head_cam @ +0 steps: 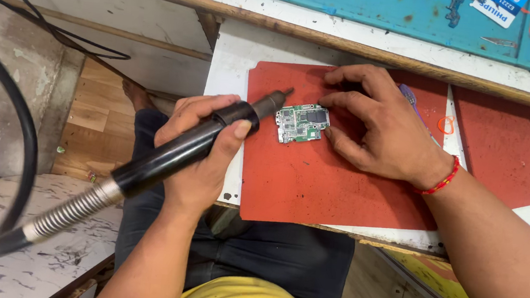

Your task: The person cleans a small circuit board using a toothbrush and then applies heat with a hot air gun. The board is placed on a red mat on a cluttered workbench.

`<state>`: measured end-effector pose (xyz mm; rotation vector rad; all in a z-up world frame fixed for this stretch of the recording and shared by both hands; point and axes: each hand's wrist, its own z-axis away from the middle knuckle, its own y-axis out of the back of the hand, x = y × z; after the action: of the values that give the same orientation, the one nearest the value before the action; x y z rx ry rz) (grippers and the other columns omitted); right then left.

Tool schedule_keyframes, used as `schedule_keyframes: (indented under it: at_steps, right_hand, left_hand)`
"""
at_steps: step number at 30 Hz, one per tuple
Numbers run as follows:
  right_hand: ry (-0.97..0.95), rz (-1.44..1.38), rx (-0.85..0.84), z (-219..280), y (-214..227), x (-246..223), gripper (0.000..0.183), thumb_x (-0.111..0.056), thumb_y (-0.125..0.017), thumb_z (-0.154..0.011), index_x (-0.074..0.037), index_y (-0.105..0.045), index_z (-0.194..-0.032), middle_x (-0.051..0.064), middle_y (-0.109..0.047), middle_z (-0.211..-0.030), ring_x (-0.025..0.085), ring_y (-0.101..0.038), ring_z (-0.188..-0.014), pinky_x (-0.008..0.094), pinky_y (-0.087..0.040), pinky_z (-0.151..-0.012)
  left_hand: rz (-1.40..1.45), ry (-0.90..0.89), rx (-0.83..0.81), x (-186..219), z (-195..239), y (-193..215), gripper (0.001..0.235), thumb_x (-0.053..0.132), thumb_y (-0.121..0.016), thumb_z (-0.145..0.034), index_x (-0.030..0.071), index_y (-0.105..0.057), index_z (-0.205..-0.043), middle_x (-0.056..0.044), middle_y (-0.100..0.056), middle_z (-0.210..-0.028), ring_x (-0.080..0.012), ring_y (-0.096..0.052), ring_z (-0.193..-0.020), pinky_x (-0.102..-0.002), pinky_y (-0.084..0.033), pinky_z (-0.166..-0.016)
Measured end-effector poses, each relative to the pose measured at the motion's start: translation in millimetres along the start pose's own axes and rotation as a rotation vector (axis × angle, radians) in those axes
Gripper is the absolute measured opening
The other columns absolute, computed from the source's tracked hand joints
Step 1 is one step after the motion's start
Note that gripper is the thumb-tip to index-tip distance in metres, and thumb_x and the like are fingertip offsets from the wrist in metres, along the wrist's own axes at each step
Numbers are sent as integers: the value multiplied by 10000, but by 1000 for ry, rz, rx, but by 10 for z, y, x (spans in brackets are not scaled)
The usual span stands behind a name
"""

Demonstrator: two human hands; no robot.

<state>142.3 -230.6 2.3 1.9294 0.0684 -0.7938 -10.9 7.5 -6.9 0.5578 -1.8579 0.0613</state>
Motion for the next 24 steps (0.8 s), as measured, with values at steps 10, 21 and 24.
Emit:
schedule_keyframes:
  at_steps: [10, 21, 24]
  right_hand:
    - [-7, -2, -4, 13, -5, 6, 392, -131, -766, -817, -30, -698, -1190, 169, -551, -1378, 344, -526, -1310, 429, -475, -1094]
    - [-2, -7, -3, 3, -13, -1, 390, -126, -765, -821, -27, -698, -1192, 167, -551, -1375, 337, -536, -1312, 420, -487, -1089]
    - [-11, -15, -8, 9, -5, 5, 391, -130, -765, -826, -23, -691, -1195, 167, -551, -1376, 334, -540, -1316, 417, -488, -1091]
  left_hand:
    - [-45, -207, -176, 34, -96, 27, 367, 333, -817, -954, 50, -705, -1158, -53, -750, -1070, -177, -691, -1026, -305, -563, -948]
    - [23, 36, 4, 1, -5, 31, 326, 307, -790, -983, 25, -726, -1132, -88, -723, -1111, -171, -702, -996, -314, -572, -977]
    - [-10, -99, -41, -15, -26, 3, 317, 295, -790, -978, 20, -716, -1117, -60, -733, -1051, -169, -699, -999, -303, -563, -979]
